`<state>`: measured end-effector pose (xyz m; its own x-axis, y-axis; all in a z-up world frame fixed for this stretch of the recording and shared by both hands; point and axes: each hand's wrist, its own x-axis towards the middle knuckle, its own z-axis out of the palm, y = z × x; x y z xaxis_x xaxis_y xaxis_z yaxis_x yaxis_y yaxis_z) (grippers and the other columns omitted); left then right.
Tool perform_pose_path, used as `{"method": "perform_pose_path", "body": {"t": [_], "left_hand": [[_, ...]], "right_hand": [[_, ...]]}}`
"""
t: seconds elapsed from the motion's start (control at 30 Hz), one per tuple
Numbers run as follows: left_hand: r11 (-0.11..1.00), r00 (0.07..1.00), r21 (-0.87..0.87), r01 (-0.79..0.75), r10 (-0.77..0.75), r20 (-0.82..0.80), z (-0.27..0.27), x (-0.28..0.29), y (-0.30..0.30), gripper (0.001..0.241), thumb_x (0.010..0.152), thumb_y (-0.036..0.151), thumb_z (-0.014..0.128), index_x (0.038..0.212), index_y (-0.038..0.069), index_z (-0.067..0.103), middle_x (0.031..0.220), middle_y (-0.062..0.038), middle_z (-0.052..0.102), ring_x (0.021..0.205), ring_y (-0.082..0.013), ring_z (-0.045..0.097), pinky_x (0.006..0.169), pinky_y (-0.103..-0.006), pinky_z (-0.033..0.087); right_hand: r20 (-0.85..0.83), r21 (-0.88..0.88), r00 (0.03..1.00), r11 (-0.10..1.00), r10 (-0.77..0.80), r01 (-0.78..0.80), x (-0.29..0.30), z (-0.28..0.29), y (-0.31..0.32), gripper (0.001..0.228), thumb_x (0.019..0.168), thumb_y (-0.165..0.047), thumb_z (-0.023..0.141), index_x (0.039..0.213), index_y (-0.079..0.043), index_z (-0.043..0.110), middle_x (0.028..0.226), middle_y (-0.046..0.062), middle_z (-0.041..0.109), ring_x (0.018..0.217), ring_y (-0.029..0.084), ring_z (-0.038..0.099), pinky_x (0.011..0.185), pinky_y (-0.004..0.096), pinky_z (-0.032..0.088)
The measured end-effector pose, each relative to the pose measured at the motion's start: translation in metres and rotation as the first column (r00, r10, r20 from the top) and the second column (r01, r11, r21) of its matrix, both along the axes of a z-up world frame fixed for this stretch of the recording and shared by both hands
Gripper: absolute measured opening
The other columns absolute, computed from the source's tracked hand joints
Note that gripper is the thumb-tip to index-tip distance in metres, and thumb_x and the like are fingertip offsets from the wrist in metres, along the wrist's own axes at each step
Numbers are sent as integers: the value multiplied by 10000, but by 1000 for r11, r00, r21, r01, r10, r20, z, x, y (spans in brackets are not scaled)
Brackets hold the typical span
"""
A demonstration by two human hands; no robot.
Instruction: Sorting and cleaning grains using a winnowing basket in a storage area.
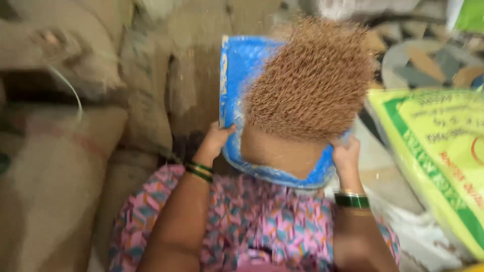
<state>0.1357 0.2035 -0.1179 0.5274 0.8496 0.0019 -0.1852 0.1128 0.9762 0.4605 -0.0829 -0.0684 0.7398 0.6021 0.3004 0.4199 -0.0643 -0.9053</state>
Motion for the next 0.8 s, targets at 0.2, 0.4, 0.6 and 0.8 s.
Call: {"method": "perform_pose_path", "body": {"t": [0.2, 0.4, 0.6, 0.8], "left_hand": [[974, 926, -207, 97, -165, -339, -26, -3, -27, 298, 882, 175, 761, 1116, -10, 749, 984, -72, 765, 832, -192, 688, 756, -395, 570], [997, 998, 51, 60, -61, 11, 117, 6, -33, 328, 911, 156, 760, 1178, -30, 717, 1060, -83, 756, 908, -176, 686, 827, -379, 568], [992, 993, -79, 96, -100, -56, -2, 1, -15, 379, 859, 141, 794, 1189, -15, 693, 1068, -75, 750, 911, -172, 693, 829, -356, 578], [997, 936, -54, 52, -68, -346, 17, 9, -26, 279, 844, 102, 750, 1106, 5, 744, 1002, -69, 768, 886, -176, 705, 805, -366, 573]], "right_hand": [[-297, -176, 955, 981, 30, -86, -33, 38, -12, 210, 855, -13, 677, 1054, 18, 738, 942, 79, 758, 767, 186, 680, 724, 352, 548], [-14, 236, 999, 971, 34, -30, -53, 164, -20, 278, 985, -36, 641, 1250, 39, 673, 1153, 86, 736, 987, 167, 685, 926, 321, 546], [-25, -4, 999, 999, 38, -38, -4, 16, -7, 255, 911, 31, 604, 1142, 67, 705, 1050, 131, 749, 921, 189, 682, 851, 336, 542], [-345, -152, 938, 988, -38, -16, -25, 46, -12, 206, 882, 12, 688, 1082, 55, 717, 999, 137, 746, 789, 207, 680, 724, 348, 547]]}}
